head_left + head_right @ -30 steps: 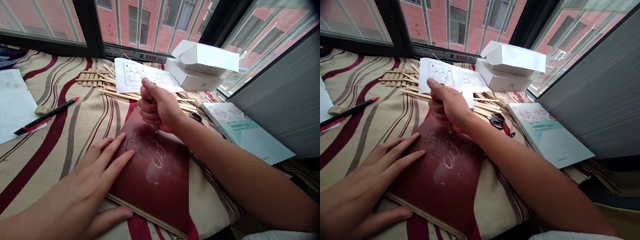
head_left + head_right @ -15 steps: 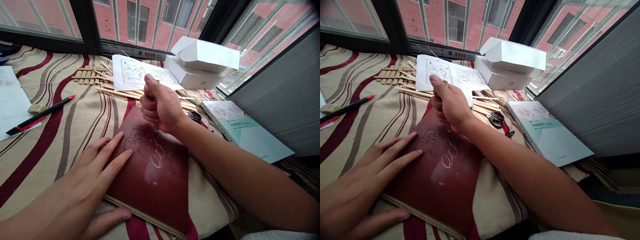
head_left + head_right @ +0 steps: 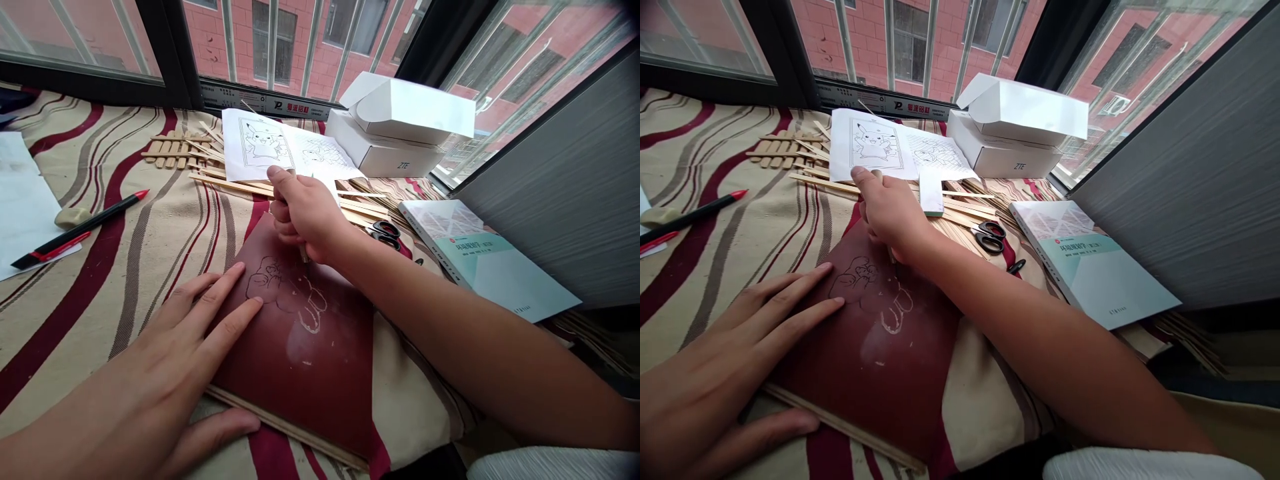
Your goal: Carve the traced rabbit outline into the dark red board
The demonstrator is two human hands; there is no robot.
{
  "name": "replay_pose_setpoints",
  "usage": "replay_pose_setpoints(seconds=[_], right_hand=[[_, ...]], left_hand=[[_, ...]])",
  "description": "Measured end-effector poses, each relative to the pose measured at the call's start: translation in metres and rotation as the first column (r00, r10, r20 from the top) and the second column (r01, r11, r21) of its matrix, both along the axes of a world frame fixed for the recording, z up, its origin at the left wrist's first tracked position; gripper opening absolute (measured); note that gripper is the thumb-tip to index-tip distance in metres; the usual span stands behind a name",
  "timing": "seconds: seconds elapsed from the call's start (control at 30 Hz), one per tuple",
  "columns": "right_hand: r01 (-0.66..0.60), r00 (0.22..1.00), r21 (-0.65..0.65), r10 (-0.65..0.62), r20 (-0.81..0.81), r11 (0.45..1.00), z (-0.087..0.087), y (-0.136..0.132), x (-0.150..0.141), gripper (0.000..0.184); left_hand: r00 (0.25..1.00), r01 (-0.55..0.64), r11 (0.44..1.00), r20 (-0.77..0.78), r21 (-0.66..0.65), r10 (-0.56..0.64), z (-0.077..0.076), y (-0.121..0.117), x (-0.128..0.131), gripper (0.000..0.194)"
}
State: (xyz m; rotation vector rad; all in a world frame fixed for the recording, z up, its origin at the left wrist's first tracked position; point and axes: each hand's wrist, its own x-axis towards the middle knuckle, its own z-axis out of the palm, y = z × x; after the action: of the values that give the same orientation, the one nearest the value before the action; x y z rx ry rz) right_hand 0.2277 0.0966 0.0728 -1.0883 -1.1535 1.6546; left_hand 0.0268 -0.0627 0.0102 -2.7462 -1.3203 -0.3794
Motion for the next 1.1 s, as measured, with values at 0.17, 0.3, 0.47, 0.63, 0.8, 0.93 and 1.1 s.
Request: replay_pose_setpoints(seconds=[0.17, 0.3, 0.47, 0.63, 0.8, 0.93, 1.1], right_hand=[[0.021, 0.999, -0.169, -0.027, -0.030, 0.985, 0.001, 0.004, 0.001, 0.052], [-0.070, 0.991, -0.173, 0.049, -0.124, 0.982, -0.002, 0.006, 0.006, 0.054], [-0.137, 0.975, -0.151, 0.107, -0.196, 0.979, -0.005, 0.007, 0.007, 0.055], [0.001, 0.997, -0.155, -0.013, -0.073, 0.988, -0.003, 0.004, 0.000, 0.050], [-0.070, 0.990, -0.171, 0.047, -0.136, 0.983, -0.004, 0.005, 0.006, 0.051], [0.020, 0.962, -0.132, -0.055, -0.269, 0.991, -0.006, 0.002, 0.019, 0.056], [-0.042, 0.954, 0.100, 0.069, -0.291, 0.994, 0.001, -0.017, 0.032, 0.055]], left_hand=[[0.999, 0.039, 0.997, 0.007, 0.059, -0.040, -0.008, 0.005, -0.007, 0.087], [0.998, 0.026, 0.999, 0.058, 0.018, -0.027, -0.009, 0.004, -0.006, 0.084], [0.996, 0.000, 0.998, 0.093, -0.065, 0.006, -0.004, 0.000, -0.002, 0.082], [0.997, 0.000, 0.999, 0.083, -0.050, 0.004, -0.004, 0.000, -0.003, 0.081], [0.998, 0.009, 0.999, 0.069, -0.050, -0.005, -0.004, 0.000, -0.003, 0.082], [0.999, 0.008, 1.000, 0.045, -0.025, -0.006, -0.004, 0.000, -0.003, 0.080], [0.999, 0.007, 0.999, 0.054, -0.047, -0.004, -0.004, 0.000, -0.002, 0.084]])
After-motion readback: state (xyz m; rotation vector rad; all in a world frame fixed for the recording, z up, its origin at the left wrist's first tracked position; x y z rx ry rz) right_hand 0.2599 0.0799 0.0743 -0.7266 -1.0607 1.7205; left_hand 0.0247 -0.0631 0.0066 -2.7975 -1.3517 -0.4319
